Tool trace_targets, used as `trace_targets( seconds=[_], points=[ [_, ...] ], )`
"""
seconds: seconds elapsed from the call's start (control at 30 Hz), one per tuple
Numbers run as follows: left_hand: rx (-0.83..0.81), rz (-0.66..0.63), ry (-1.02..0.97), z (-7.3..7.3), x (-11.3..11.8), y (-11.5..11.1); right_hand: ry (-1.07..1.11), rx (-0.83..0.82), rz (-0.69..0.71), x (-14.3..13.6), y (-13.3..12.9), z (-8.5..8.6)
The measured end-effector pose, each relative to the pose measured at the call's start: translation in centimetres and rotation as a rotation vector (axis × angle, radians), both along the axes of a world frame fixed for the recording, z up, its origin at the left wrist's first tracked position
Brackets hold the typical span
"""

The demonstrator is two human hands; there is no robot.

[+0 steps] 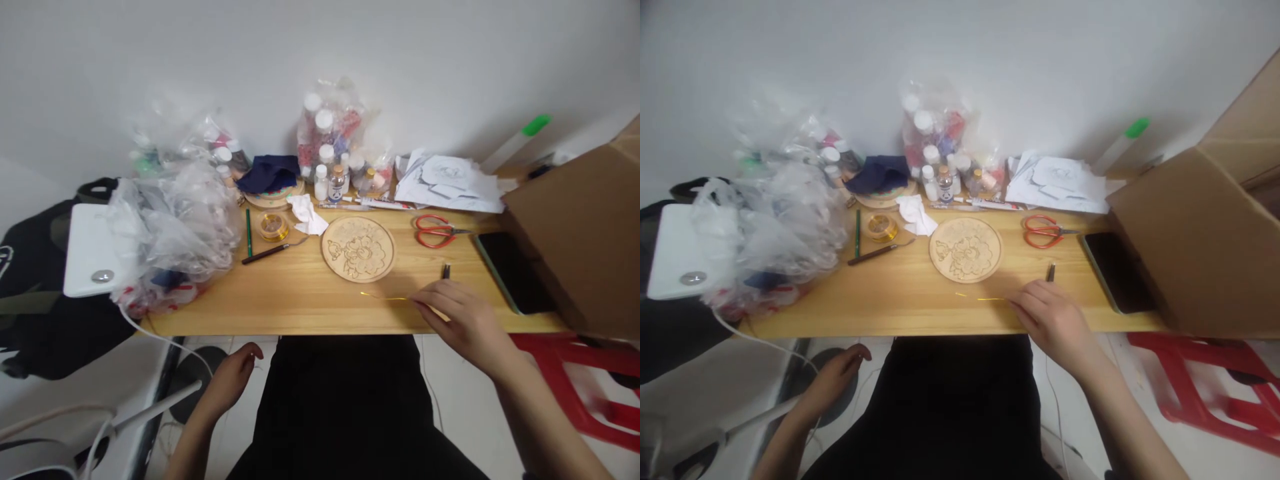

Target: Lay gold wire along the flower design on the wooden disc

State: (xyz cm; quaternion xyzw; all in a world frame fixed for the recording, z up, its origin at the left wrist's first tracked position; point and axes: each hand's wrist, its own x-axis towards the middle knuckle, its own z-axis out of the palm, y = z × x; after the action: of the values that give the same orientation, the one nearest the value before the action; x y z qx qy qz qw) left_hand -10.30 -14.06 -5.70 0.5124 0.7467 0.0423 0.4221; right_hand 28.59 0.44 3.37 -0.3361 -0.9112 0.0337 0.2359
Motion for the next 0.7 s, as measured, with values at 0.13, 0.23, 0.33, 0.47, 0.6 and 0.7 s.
trace_targets(
  seconds=[0.13, 0.23, 0.33, 0.47, 0.6, 0.7],
  points=[
    [-0.05, 0.002, 0.164, -2.3, -0.6, 0.4, 0.011, -0.007, -0.011, 0.2, -0.4, 0.1],
    [-0.065, -0.009, 0.235, -3.6, -1.0, 0.8, 0.012, -0.004, -0.027, 0.3, -0.7, 0.1],
    [-0.058, -0.029, 0.297, -4.5, -1.1, 0.8, 0.006, -0.007, -0.048, 0.4, -0.9, -0.1],
    [-0.077, -0.061, 0.38, -5.1, -1.4, 0.6, 0.011, -0.005, -0.068, 0.3, -0.9, 0.0],
    [-0.194, -0.051, 0.435, -5.3, -1.7, 0.3, 0.047, -0.012, -0.069, 0.1, -1.0, 0.5],
    [-0.249, -0.035, 0.495, -5.4, -1.7, -0.1, 0.081, -0.009, -0.063, -0.1, -1.3, 0.9]
  ],
)
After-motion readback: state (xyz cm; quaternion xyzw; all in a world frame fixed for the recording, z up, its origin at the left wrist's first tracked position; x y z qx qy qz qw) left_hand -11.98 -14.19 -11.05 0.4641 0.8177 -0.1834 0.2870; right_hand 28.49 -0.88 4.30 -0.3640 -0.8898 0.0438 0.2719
